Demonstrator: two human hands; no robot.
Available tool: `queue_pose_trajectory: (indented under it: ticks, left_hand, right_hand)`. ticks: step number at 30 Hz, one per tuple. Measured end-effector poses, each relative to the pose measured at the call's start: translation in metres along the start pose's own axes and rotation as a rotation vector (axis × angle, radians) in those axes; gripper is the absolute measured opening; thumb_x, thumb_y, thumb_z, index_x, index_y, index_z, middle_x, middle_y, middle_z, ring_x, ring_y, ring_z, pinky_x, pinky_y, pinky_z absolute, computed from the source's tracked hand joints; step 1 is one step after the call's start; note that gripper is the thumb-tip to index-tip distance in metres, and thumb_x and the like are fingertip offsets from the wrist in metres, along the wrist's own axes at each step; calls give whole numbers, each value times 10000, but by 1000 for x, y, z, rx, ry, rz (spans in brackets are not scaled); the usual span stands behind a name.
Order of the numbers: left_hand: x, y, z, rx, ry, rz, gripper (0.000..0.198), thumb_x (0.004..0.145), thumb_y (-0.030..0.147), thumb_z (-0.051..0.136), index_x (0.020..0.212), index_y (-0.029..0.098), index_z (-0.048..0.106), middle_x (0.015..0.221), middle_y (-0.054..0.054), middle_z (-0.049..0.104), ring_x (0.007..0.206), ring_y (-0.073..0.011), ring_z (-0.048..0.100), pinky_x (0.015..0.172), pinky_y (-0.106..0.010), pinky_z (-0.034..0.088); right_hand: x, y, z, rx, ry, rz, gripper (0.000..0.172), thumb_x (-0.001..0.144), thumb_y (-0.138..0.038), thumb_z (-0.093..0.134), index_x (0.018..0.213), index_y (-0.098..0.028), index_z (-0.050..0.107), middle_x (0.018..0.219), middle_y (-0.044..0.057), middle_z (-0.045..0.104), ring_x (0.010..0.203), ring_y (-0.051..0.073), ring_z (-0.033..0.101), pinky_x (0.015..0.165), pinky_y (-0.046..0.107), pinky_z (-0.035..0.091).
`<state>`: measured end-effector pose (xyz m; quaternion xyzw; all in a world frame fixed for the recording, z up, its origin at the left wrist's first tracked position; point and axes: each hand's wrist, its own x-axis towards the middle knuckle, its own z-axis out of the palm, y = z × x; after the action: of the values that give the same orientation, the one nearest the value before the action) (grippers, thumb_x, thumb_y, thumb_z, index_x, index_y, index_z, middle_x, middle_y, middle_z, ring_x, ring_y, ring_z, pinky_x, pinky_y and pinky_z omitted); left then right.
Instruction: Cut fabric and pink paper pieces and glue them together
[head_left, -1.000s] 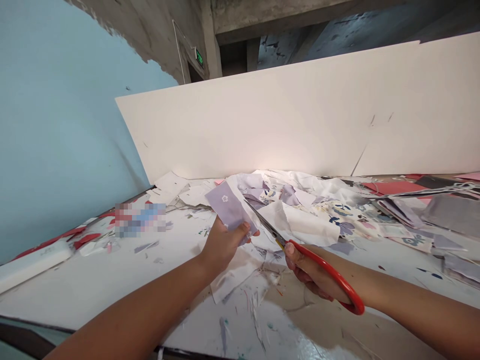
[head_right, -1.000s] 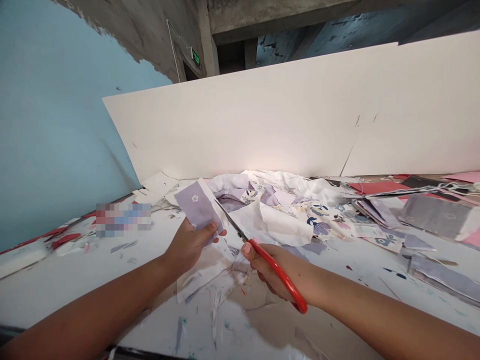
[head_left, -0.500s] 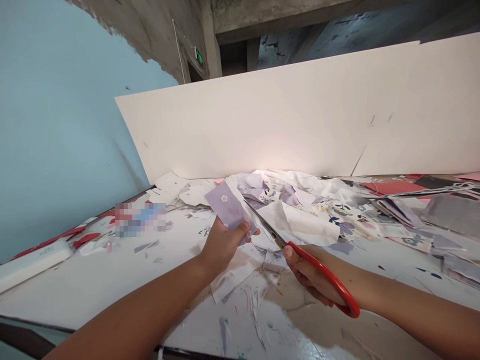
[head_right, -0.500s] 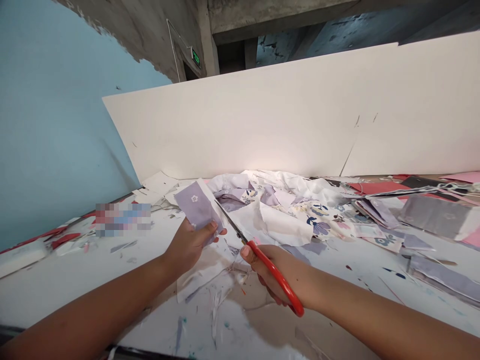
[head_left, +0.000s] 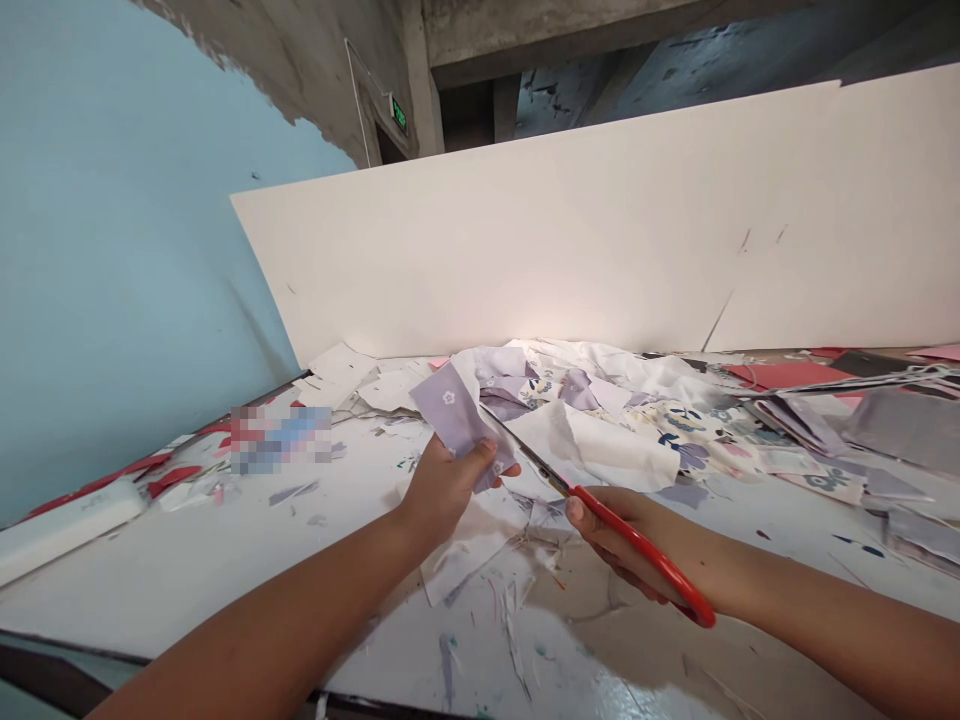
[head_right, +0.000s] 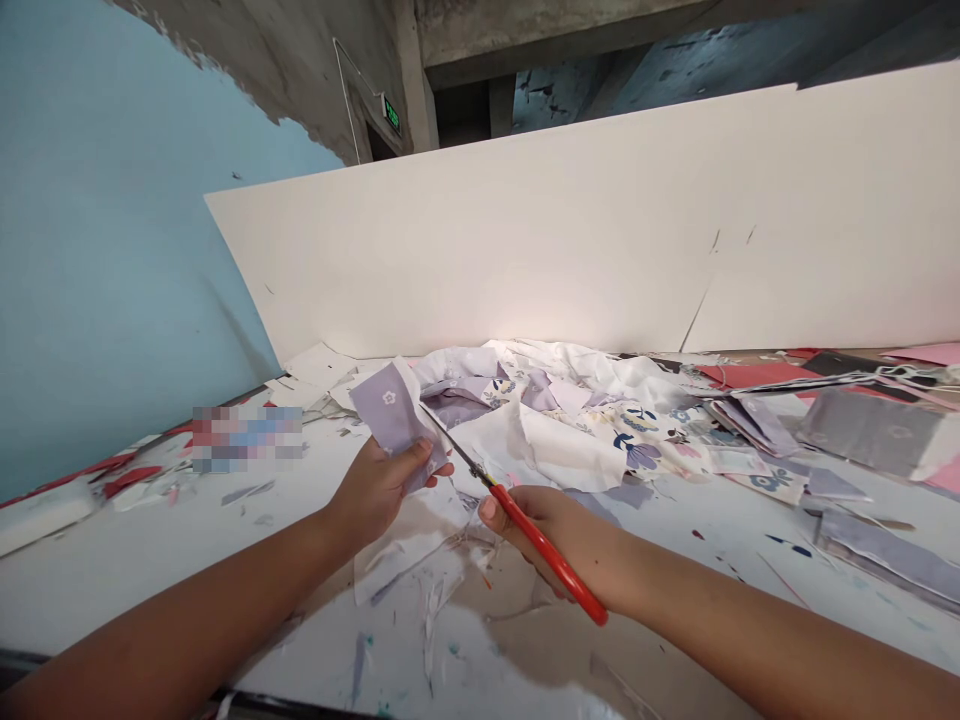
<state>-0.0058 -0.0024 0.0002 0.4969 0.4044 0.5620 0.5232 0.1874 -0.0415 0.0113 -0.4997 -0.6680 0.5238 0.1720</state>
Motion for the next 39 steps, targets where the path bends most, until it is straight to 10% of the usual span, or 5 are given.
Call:
queue_pose_trajectory:
  ticks: [15, 39]
  left_hand:
    - [3, -2, -2, -58, 3, 4, 219, 668, 296, 624, 776, 146, 507, 631, -2, 577, 599, -192, 638, 494, -240, 429]
    - [0, -2, -2, -6, -41, 21, 227, 696, 310, 610, 804, 141, 504, 654, 1, 582, 613, -189, 641, 511, -242, 426]
  right_hand:
    - [-11, -14, -2, -299, -75, -179, 509, 776, -669, 158, 617, -195, 255, 583, -41, 240, 509, 96, 235, 462, 210, 240]
    - [4, 13, 7, -120, 31, -180, 595, 694, -760, 122, 695, -202, 327, 598, -48, 262, 461, 69, 204, 386, 190, 240]
